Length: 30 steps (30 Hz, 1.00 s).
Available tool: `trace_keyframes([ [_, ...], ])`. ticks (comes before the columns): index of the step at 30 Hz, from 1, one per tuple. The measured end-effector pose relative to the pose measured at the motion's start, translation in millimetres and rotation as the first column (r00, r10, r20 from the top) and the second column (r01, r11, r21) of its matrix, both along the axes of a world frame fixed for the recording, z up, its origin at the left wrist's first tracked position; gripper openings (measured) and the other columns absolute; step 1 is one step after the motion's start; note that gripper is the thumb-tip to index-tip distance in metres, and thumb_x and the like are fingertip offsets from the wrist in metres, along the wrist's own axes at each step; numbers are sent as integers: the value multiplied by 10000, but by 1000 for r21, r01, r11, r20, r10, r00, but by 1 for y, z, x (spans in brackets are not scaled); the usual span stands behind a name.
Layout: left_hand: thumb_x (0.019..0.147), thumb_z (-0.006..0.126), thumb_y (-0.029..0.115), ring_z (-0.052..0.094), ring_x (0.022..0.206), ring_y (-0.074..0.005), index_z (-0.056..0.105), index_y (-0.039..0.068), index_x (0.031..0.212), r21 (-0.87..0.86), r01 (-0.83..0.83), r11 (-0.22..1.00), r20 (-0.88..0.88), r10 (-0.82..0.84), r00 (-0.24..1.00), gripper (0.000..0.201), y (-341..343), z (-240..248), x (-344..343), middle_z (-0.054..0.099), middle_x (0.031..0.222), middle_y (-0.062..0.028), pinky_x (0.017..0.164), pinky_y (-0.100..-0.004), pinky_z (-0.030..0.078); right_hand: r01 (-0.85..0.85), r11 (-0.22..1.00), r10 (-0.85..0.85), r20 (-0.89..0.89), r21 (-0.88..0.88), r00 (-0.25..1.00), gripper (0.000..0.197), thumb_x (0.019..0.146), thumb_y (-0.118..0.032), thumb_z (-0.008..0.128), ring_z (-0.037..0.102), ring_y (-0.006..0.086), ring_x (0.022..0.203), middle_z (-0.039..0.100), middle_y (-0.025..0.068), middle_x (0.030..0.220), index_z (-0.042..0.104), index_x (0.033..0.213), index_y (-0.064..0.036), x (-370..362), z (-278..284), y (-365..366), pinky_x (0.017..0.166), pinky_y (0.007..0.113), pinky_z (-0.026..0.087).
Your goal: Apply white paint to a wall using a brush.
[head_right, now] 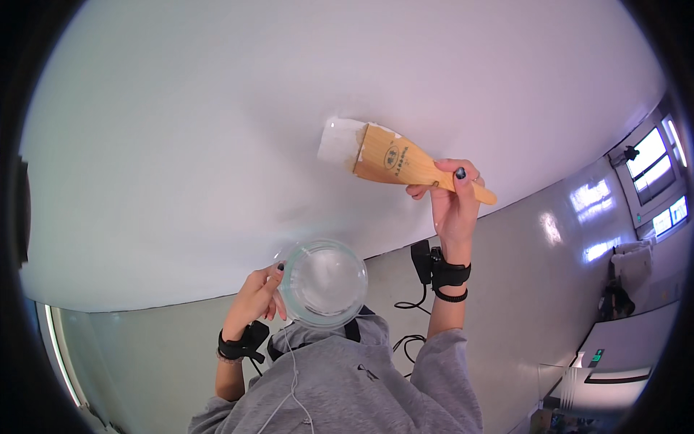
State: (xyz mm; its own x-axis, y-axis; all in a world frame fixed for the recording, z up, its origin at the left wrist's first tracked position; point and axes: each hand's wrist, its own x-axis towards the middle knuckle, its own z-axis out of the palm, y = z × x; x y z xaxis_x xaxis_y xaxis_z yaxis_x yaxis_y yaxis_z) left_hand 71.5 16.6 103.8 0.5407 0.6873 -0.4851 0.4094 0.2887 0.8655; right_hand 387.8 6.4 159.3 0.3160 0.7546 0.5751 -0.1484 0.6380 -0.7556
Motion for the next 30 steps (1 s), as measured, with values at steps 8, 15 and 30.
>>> trace_keyframes([
  [8,943,329,360,451,308,-106,370,-60,1254,18,-13,1000,-3,13,1000,525,-1,-5,-2,563,472,-109,334,-219,352,96,994,-85,-200,44,976,285,888,-280,452,591,281,573,558,123,805,528,924,-8,2,-1,-3,530,343,472],
  [15,941,330,370,455,312,-102,403,-56,1223,0,-13,1000,12,13,1000,516,1,-1,-1,565,476,-109,336,-215,357,151,984,-90,-470,95,878,240,881,-282,453,568,226,578,553,96,837,502,892,-47,10,-7,-13,501,280,452],
  [30,936,336,385,457,318,-96,382,-36,1262,-4,4,1000,-12,-4,1000,535,-5,-1,1,566,481,-105,340,-212,363,-36,998,35,22,55,999,261,879,-297,481,570,287,598,563,132,874,516,925,-42,-1,5,-8,547,348,474],
])
